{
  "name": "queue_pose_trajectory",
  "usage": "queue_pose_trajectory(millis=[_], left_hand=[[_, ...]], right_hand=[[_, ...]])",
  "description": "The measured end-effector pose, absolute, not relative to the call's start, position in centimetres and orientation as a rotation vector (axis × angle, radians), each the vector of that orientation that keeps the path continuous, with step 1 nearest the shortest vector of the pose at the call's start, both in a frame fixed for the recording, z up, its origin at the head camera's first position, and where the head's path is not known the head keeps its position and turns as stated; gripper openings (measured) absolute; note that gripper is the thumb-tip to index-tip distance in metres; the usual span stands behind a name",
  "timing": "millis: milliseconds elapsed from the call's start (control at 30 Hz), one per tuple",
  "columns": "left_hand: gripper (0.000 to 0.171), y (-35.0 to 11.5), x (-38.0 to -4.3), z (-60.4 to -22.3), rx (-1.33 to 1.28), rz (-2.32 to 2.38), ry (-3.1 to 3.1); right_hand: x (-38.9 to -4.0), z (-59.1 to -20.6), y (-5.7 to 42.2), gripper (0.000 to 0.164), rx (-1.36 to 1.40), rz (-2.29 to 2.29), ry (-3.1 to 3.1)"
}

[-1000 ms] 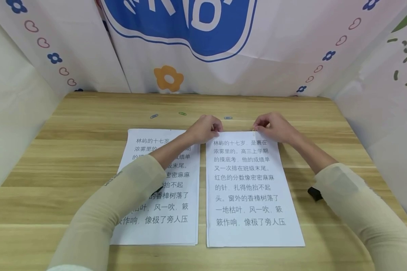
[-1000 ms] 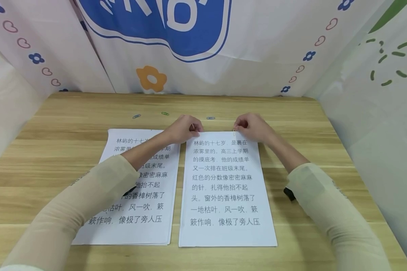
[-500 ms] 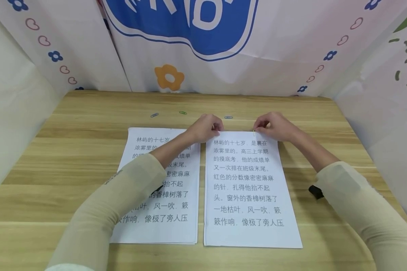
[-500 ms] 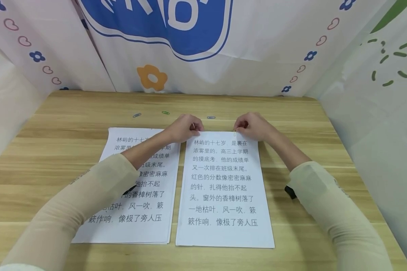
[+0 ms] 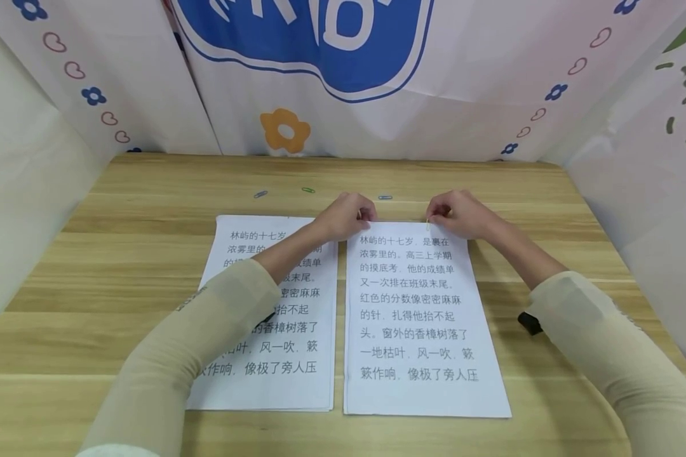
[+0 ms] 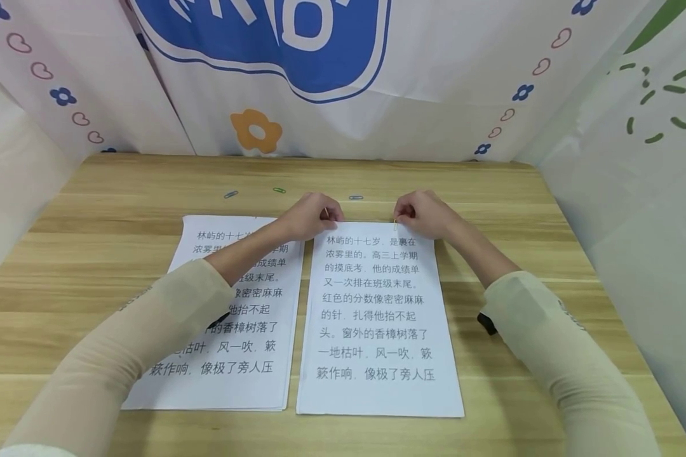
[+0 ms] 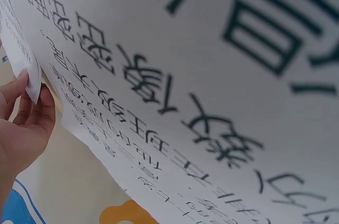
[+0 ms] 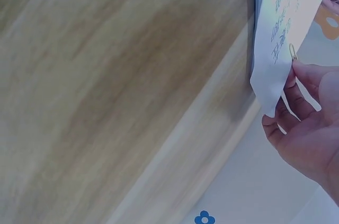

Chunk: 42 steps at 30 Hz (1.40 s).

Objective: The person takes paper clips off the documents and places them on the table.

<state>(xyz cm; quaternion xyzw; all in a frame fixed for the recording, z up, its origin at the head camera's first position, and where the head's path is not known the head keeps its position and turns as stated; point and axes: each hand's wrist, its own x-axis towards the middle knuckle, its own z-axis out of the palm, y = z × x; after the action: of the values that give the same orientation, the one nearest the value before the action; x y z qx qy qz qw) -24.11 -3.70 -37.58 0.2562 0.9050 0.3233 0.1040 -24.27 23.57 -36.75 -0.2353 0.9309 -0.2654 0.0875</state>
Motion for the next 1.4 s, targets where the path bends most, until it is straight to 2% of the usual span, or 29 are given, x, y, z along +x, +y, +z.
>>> queue_pose_trajectory(millis=[1400], left_hand=[[0.014,-3.4,-24.0,-37.1,0.725,0.956,2.665]], right_hand=[[-24.2,-36.9,24.6,0.011,-0.672,-0.925,2.782]])
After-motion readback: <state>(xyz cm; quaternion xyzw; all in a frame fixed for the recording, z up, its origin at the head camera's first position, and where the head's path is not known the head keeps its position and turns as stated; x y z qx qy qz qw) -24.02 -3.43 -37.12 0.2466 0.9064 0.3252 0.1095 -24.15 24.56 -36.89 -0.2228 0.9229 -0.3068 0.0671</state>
